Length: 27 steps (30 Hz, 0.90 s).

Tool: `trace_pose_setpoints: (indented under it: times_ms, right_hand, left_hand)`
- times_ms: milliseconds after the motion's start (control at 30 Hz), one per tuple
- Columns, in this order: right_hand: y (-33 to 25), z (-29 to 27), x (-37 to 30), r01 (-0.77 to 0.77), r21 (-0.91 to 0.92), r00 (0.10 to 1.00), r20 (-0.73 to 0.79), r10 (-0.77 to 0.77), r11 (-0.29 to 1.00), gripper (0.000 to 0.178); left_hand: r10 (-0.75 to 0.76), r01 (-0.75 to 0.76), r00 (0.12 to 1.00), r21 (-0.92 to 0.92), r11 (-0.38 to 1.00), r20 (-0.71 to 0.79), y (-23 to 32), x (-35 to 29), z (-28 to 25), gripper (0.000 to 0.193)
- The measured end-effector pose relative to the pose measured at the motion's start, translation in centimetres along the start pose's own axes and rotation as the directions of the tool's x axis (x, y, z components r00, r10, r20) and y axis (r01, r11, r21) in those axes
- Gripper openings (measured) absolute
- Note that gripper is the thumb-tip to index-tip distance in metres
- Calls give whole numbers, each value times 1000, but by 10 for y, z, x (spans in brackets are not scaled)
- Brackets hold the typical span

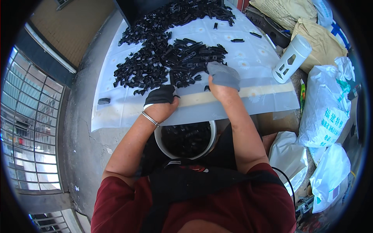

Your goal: Sorting and inspecting small black plastic components on a workbench.

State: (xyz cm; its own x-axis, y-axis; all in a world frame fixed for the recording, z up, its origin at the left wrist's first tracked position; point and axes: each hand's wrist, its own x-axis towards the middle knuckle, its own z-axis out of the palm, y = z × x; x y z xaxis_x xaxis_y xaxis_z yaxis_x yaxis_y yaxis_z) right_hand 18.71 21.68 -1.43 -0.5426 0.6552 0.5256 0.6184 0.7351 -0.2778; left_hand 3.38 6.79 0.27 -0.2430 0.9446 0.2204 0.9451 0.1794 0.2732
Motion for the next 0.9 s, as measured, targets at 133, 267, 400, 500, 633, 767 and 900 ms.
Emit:
trace_pose_setpoints:
  times_ms: [133,267,400,500,633,767,900]
  right_hand:
    - [23,-18,3,-144,-84,976,150,155,986,23]
    - [19,-22,-8,-54,-121,980,185,76,991,26]
    - [23,-22,-9,68,-95,982,181,-50,993,26]
    - [27,-8,-15,122,-44,992,20,-121,992,25]
    - [-5,-23,-26,69,213,996,49,-81,975,24]
    - [-40,-26,-44,304,455,928,57,-369,837,20]
    - [-42,-28,-46,393,376,885,92,-456,839,26]
  left_hand:
    - [22,-23,1000,-31,999,-20,-4,-3,2,21]
    - [17,-30,997,-190,981,-70,-6,-4,3,22]
    - [-35,13,997,-313,950,-67,-7,-7,7,23]
    - [-61,40,997,-393,919,-41,-8,-11,8,23]
    - [-247,307,951,-660,685,186,2,-16,4,24]
    - [-201,411,912,-801,436,358,19,-19,-7,27]
    - [-207,473,881,-810,348,425,23,-22,-3,29]
